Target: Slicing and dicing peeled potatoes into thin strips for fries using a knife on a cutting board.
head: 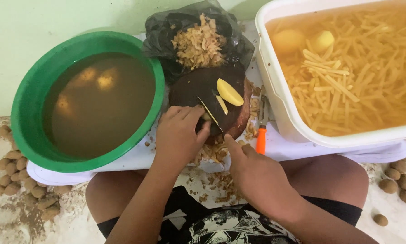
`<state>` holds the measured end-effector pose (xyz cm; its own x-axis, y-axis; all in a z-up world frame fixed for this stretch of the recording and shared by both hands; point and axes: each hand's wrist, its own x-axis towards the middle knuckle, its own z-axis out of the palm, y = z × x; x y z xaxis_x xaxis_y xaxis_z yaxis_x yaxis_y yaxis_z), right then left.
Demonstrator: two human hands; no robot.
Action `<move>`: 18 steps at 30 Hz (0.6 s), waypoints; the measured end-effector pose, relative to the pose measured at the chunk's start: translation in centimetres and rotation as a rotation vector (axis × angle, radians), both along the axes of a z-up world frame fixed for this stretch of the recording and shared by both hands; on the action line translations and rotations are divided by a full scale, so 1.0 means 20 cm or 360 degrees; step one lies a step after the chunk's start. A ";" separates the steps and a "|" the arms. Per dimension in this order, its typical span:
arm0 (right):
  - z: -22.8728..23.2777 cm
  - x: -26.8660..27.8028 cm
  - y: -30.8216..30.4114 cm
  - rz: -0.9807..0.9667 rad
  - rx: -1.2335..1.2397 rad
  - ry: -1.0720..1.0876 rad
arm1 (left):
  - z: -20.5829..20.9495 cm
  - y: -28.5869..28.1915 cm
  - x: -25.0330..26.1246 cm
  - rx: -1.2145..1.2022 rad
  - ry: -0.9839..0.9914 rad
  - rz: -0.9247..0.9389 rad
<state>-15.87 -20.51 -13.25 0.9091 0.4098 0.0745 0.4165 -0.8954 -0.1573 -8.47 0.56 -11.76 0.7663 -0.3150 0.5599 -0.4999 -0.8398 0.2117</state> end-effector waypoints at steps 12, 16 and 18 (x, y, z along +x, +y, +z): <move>0.06 0.05 0.02 -0.0089 0.0114 0.0078 | -0.02 0.00 0.00 0.0008 -0.0001 0.0051; 0.10 0.01 0.00 -0.0024 0.0165 -0.0112 | -0.02 0.00 0.00 0.0000 0.0027 0.0093; 0.12 -0.01 -0.01 -0.0055 0.0209 -0.0022 | -0.03 0.00 0.00 0.0002 0.0043 0.0107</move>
